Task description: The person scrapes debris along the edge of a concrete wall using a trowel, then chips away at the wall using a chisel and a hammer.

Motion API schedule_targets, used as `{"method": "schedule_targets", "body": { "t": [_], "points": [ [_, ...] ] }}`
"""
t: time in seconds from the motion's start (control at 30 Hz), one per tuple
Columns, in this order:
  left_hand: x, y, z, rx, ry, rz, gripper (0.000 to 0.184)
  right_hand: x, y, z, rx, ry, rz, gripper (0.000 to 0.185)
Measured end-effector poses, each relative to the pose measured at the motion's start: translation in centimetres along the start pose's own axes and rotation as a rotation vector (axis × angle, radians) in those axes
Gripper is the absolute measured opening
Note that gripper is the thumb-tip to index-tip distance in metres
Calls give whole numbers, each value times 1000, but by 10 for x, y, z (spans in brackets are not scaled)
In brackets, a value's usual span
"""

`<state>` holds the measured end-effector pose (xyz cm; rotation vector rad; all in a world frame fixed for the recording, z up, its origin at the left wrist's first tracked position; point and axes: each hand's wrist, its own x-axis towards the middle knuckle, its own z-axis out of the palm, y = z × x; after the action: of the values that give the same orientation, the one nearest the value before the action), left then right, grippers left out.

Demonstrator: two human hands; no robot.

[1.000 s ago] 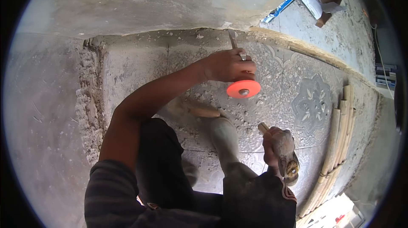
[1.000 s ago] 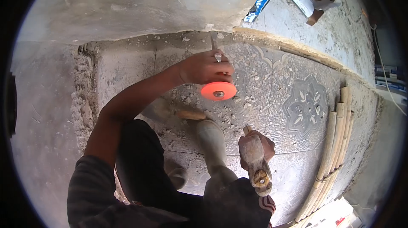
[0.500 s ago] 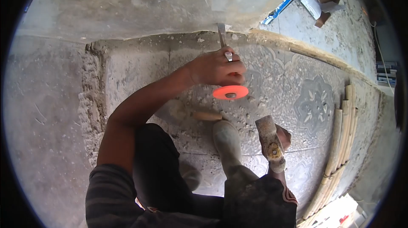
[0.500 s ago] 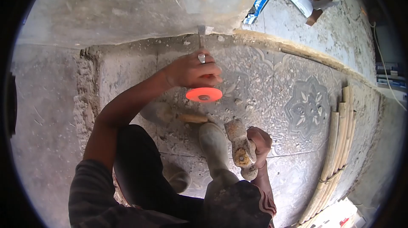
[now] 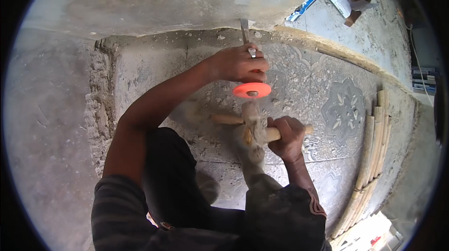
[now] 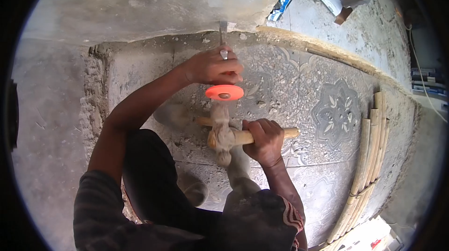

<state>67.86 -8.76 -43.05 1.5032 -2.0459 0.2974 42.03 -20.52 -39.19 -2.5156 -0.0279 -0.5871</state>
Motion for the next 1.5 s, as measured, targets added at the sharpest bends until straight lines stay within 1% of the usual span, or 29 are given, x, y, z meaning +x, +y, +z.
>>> {"method": "schedule_targets", "body": {
  "t": [0.03, 0.13, 0.17, 0.2, 0.23, 0.27, 0.33, 0.4, 0.47, 0.53, 0.57, 0.6, 0.67, 0.7, 0.73, 0.8, 0.83, 0.93, 0.97, 1.0, 1.07, 1.13, 1.17, 1.27, 1.33, 1.37, 1.43, 1.47, 1.5],
  "points": [
    [2, -2, -3, 16, 4, 15, 19, 0, -12, -8, 76, 23, -63, 27],
    [8, -1, -5, -4, 61, -49, 10, -4, -19, -5, 186, 216, -229, 27],
    [7, 0, -2, -13, 41, -46, 11, -2, -1, 4, 144, 150, -186, 25],
    [4, -3, 5, -17, 27, -37, 16, 2, 12, 11, 96, -48, 40, 24],
    [4, -6, 8, -23, 4, -26, 22, 5, 8, 7, 47, -49, 52, 22],
    [6, -7, 4, 0, 14, -16, 21, 11, 1, 2, 6, -50, 62, 20],
    [6, -3, 1, 29, 31, -15, 20, 6, -21, -11, 140, -13, -11, 22],
    [7, -7, -3, 7, 45, -25, 20, 0, -30, -10, 317, 170, -180, 28],
    [4, -3, -3, -28, 25, -28, 21, 1, -7, 4, 232, 229, -166, 25],
    [5, -8, 5, -39, -10, -3, 23, 8, 17, 15, 51, -41, 90, 19],
    [8, -11, 3, -21, -2, 5, 24, 13, 6, 2, -38, -72, 77, 16],
    [7, -9, 1, -6, 3, -2, 25, 14, -7, -7, -44, -44, 20, 20],
    [8, -3, 1, -22, 24, -25, 27, 14, -27, -22, 178, 20, -130, 25],
    [10, -5, -3, -24, 38, -42, 27, 10, -33, -18, 308, 127, -194, 28],
    [10, -4, -6, -33, 49, -62, 28, 5, -32, -10, 371, 231, -226, 27],
    [6, -5, -3, 14, 44, -37, 30, 5, 8, 2, 172, 53, -23, 24],
    [9, -7, -2, 42, 49, -17, 31, 13, 17, 10, 167, -77, 176, 22],
    [6, -5, -3, 16, 42, -9, 32, 4, -12, -18, 182, -11, 174, 21],
    [7, -2, 1, -7, 43, -22, 31, 1, -18, -32, 280, -33, 93, 21],
    [9, -7, -1, -9, 39, -31, 30, -4, -22, -27, 383, 151, 26, 23],
    [5, -7, -5, -11, 40, -49, 26, -2, -24, -16, 443, 343, -33, 22],
    [10, -8, 0, 5, 81, -41, 22, 7, 21, 4, 191, -92, 327, 21],
    [12, -8, 2, 4, 70, -25, 21, 14, 27, 4, 254, -109, 303, 20],
    [5, -2, 7, -19, 33, -47, 17, -2, 1, -15, 272, 44, 324, 21],
    [13, -11, -3, -16, 50, -103, 16, -6, -10, -24, 257, 128, 263, 20],
    [16, -13, -4, -106, 32, -156, 18, -7, -14, -24, 280, 183, 219, 20],
    [16, -13, -6, -105, 60, -108, 17, -3, -3, 8, 163, 386, 145, 20],
    [20, -12, -6, -104, 80, -80, 17, 11, 14, 0, 233, -34, 311, 18],
    [21, -9, -4, -80, 78, -69, 17, 12, 14, -4, 228, -53, 337, 19]
  ]
}}
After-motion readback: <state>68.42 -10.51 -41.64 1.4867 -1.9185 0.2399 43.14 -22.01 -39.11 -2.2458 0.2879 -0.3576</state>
